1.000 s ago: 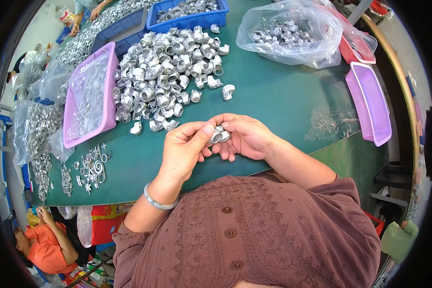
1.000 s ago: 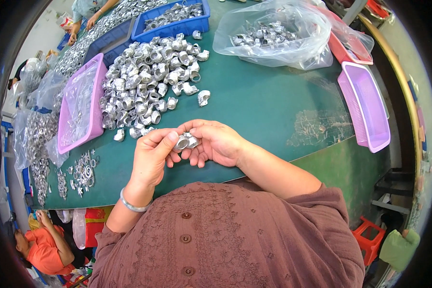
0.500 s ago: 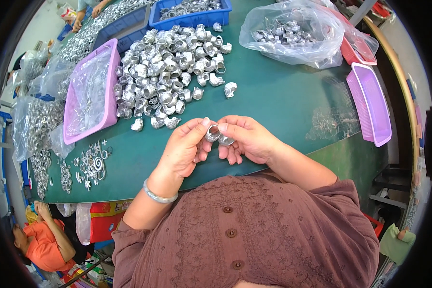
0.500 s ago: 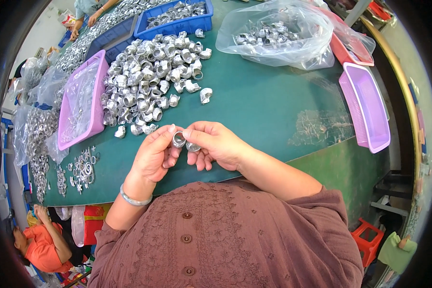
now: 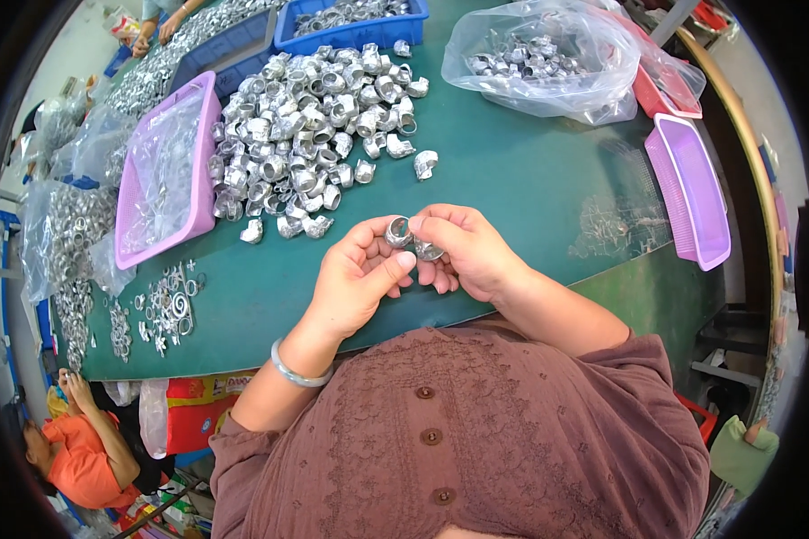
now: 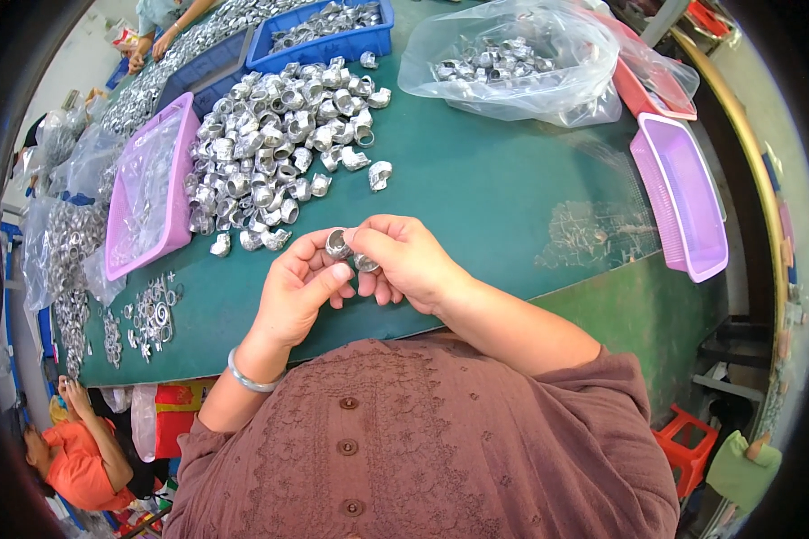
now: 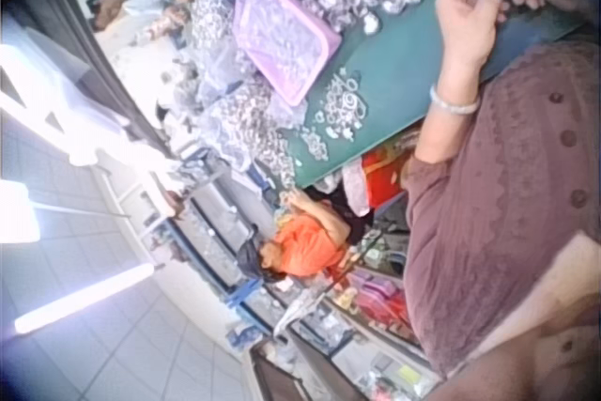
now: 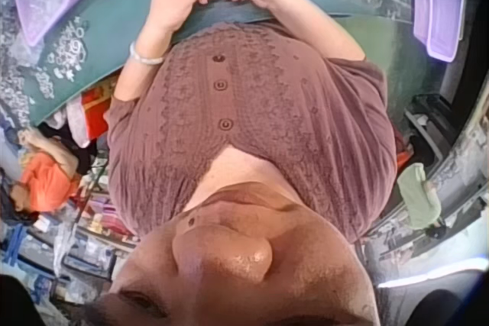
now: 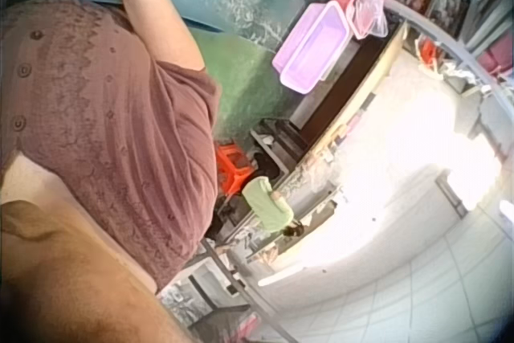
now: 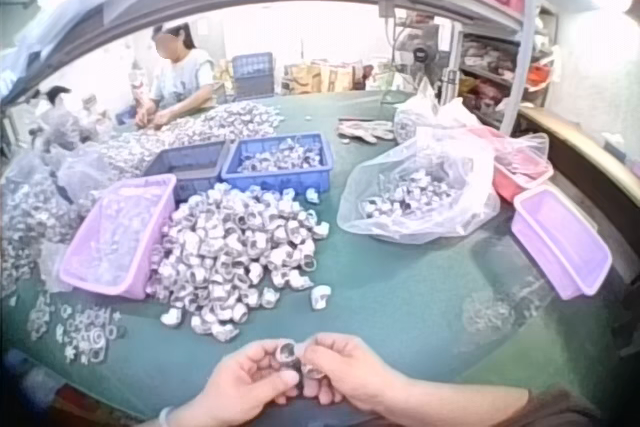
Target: The person sorts through small metal hardware components on a workbench, picking them up to examine and then placing them into different containers and plastic bags.
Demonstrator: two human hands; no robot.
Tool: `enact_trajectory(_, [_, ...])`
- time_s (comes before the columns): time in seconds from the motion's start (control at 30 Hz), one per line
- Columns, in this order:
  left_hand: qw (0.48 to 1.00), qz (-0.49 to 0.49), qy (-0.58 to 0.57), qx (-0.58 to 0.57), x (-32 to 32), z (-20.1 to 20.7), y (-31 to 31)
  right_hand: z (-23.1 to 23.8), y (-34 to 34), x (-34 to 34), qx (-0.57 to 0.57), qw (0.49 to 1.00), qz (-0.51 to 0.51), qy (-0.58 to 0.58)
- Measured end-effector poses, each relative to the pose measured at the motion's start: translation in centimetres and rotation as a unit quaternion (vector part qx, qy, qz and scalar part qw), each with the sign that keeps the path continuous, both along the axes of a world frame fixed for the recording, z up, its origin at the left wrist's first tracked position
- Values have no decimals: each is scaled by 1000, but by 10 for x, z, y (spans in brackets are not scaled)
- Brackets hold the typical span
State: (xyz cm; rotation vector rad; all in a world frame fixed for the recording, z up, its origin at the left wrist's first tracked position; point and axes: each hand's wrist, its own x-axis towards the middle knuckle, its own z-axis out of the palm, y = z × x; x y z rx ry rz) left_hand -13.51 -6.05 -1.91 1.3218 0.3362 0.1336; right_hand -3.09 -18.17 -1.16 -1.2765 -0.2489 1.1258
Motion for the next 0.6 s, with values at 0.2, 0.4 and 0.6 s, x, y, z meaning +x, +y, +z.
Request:
enact_trajectory(0.2, [999,24,1,40,-4,-1,1,-2,1,-2,34,996,21,75])
enact_trajectory(0.4, [996,37,-11,78,-4,-1,3,-4,-1,1,52,992,29,114])
enact_trajectory(0.6, [995,55,-2,83,-3,0,8,-5,-3,5,88,990,9,112])
